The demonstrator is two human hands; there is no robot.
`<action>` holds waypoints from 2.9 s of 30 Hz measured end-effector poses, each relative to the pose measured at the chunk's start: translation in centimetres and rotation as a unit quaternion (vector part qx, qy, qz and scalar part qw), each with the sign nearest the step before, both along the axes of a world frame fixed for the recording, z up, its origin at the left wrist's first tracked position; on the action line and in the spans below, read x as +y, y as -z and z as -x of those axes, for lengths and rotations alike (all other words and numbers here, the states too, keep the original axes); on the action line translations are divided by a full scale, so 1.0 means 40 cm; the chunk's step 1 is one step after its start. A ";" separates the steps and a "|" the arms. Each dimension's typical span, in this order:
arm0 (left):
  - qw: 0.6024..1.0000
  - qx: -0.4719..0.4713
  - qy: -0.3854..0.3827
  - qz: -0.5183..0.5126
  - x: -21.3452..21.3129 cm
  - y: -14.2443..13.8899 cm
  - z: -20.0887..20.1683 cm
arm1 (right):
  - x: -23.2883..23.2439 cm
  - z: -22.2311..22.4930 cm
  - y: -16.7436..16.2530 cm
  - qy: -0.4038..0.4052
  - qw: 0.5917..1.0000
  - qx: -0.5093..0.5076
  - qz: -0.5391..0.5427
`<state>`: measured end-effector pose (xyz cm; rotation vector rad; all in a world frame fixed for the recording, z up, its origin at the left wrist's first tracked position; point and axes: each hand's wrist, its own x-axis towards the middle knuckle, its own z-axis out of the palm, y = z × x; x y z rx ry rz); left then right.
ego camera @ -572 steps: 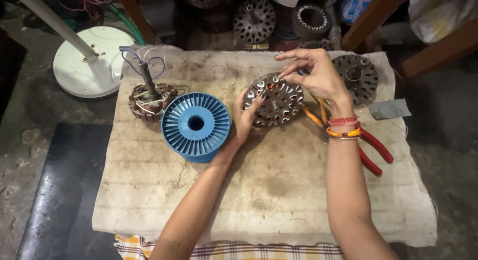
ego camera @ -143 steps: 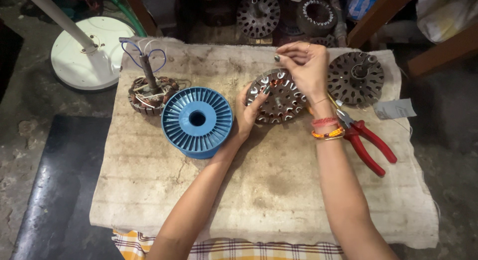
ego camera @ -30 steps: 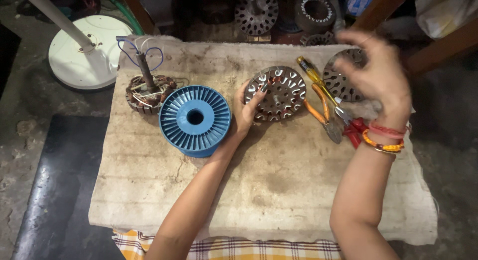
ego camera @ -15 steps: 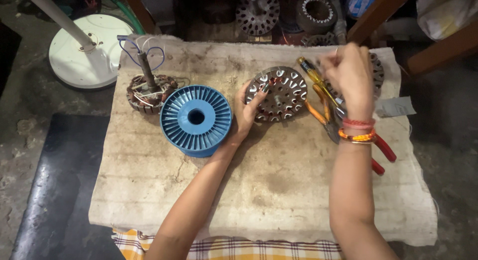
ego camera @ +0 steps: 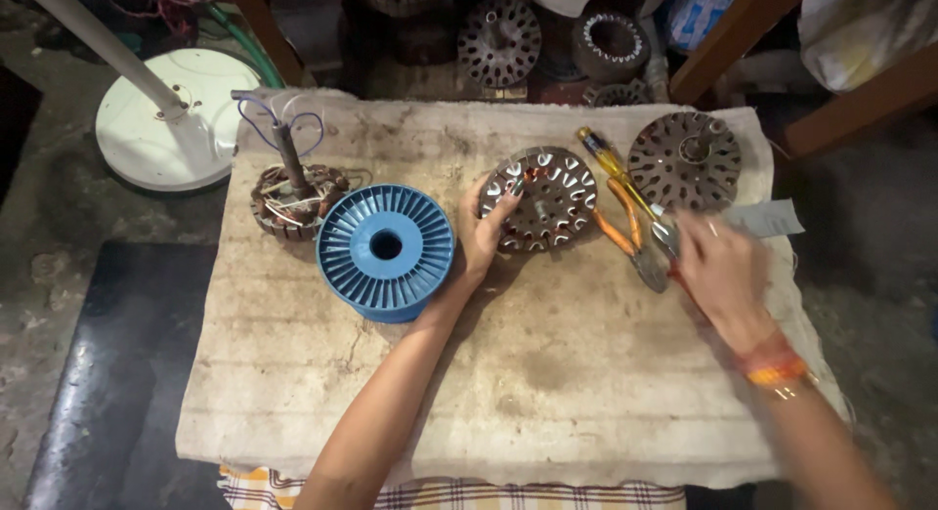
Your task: The person holds a motor stator core on a cloth-covered bench and threads enameled copper wire through its slots, pressing each turn into place by hand. They briefly use pliers on the core, then wind the wire onto a blue plastic spool, lifting the wound spool at the end.
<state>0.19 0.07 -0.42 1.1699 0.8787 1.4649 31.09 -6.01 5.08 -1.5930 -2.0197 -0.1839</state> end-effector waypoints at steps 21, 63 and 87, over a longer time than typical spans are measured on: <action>1.000 0.001 -0.009 0.000 0.000 -0.004 0.000 | 0.007 -0.336 -0.239 -0.499 0.673 -0.054 0.544; 1.000 -0.006 0.001 0.015 0.002 -0.007 0.000 | 0.194 0.315 -0.297 -0.079 0.989 -0.002 0.128; 1.000 0.013 0.009 -0.008 -0.013 -0.043 0.009 | 0.279 0.391 -0.162 -0.112 0.981 0.150 0.053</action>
